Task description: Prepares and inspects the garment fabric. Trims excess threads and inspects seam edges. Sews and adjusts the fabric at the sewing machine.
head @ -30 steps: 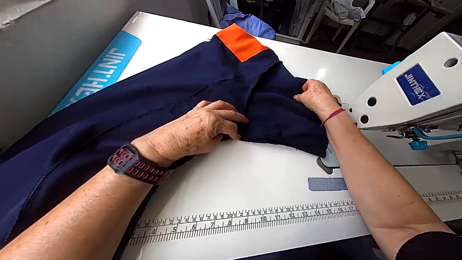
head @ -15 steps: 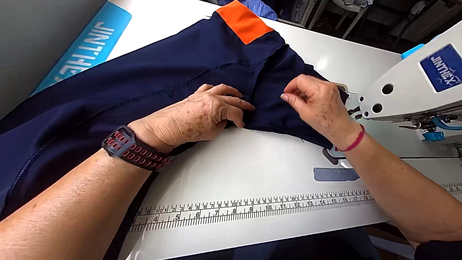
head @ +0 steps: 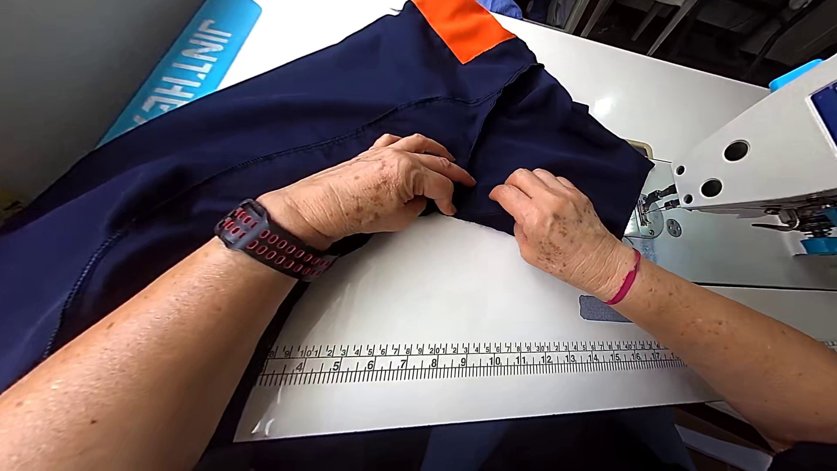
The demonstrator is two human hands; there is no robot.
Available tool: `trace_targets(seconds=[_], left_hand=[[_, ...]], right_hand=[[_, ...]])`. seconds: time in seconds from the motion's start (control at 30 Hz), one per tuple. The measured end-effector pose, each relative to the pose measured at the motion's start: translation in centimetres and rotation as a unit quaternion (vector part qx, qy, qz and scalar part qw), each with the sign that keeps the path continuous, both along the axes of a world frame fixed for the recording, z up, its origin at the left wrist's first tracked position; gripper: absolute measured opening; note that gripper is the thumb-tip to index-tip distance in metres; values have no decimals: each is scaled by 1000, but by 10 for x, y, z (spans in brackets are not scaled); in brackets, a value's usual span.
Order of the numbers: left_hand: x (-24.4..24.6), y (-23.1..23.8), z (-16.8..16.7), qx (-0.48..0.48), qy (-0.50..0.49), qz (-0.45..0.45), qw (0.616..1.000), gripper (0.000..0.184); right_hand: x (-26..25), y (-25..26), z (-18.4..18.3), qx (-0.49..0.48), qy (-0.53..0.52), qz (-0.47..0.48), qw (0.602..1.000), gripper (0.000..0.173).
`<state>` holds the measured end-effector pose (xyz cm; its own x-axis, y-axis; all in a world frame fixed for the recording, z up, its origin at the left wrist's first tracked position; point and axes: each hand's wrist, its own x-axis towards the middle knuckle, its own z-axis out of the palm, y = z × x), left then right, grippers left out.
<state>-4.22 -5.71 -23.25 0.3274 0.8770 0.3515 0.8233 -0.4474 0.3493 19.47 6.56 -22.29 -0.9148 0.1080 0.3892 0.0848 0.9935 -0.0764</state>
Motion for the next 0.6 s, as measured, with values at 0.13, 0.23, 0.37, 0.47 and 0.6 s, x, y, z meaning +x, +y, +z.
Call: trace_targets(seconds=[0.13,0.23,0.37,0.47,0.6], left_hand=[[0,0,-1,2,2,-3,1000,29],[-1,0,-1,3,2,-5,1000,29],[2,0,-1,20,22,-4,1000,29],[9,1,3,58,37,-3,998,29],[10,2,5,80,51,-9,995,32]], right_hand=[[46,29,-4,42,65,-14,997,21],[86,40,-4,53,91,14,994,20],[116,43,-19,10,104,-5,995,18],[125,44,-21,-26,123,-7,992,11],[126,49,-22,-49,114,44,991,12]])
